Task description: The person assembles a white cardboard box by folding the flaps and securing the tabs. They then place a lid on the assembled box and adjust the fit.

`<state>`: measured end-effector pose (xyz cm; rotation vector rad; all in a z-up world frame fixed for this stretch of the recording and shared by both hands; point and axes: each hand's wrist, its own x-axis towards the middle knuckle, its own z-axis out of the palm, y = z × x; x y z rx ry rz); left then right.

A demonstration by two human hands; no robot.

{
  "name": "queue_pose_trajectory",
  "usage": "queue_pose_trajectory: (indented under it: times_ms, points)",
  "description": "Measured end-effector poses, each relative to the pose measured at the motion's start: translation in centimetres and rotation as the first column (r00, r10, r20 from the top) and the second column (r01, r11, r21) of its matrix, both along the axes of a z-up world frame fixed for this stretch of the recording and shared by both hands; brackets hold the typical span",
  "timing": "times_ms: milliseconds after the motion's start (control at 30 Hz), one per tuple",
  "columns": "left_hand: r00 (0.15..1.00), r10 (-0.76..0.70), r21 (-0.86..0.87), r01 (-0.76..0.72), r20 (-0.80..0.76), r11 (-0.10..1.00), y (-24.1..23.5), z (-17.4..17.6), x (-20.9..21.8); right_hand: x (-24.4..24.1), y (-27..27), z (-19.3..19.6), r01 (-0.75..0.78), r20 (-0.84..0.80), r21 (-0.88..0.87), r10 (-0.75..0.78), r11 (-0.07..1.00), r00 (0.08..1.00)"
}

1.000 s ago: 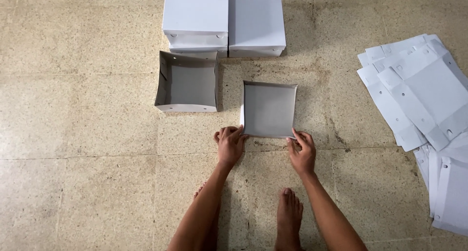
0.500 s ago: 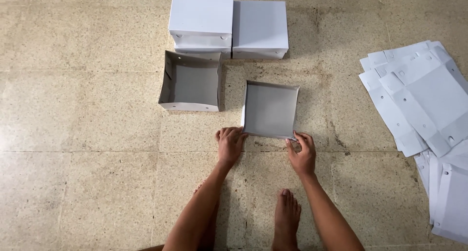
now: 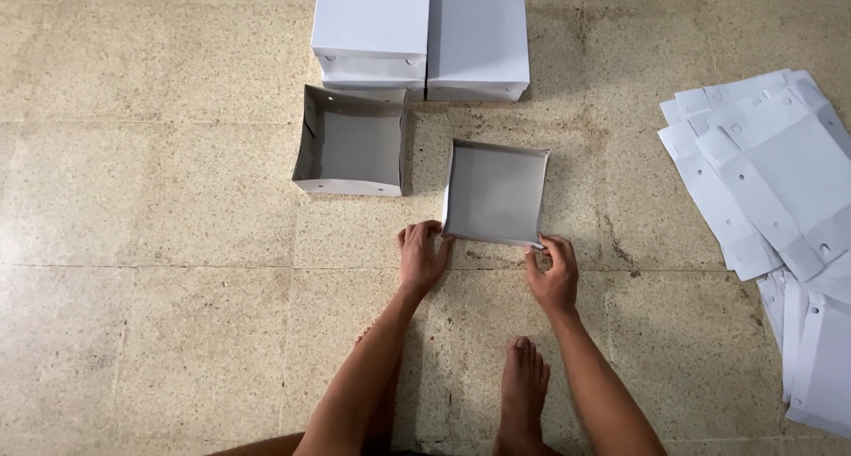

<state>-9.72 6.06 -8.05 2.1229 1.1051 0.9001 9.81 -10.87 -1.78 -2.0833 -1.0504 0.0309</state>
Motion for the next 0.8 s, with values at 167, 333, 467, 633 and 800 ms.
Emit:
queue_pose_trajectory:
  times_ms: [167, 333, 467, 633, 800]
  points:
    - [0.999, 0.003, -0.027, -0.004, -0.043, 1.0, 0.0, 1.2, 0.2, 0.4, 0.4, 0.7, -0.017, -0.057, -0.04, 0.015, 0.999, 0.998]
    - [0.999, 0.017, -0.006, -0.017, -0.027, 1.0, -0.2, 1.2, 0.0, 0.1, 0.2, 1.0, -0.024, -0.095, -0.043, 0.02, 0.999, 0.995]
    - [0.982, -0.074, -0.014, 0.073, -0.172, 0.997, -0.3, 2.0, -0.2, -0.7, -0.1, 1.3, 0.004, -0.059, -0.043, -0.007, 0.999, 0.998]
    - [0.991, -0.062, 0.059, 0.069, -0.116, 0.996, 0.2, 0.6, 0.4, 0.4, 0.6, 0.2, 0.082, -0.15, 0.014, -0.079, 0.997, 0.986]
    - [0.991, -0.005, 0.125, 0.022, -0.133, 0.992, 0.2, 0.5, 0.6, 1.1, 0.4, -0.4, 0.072, -0.165, -0.003, -0.071, 0.997, 0.984]
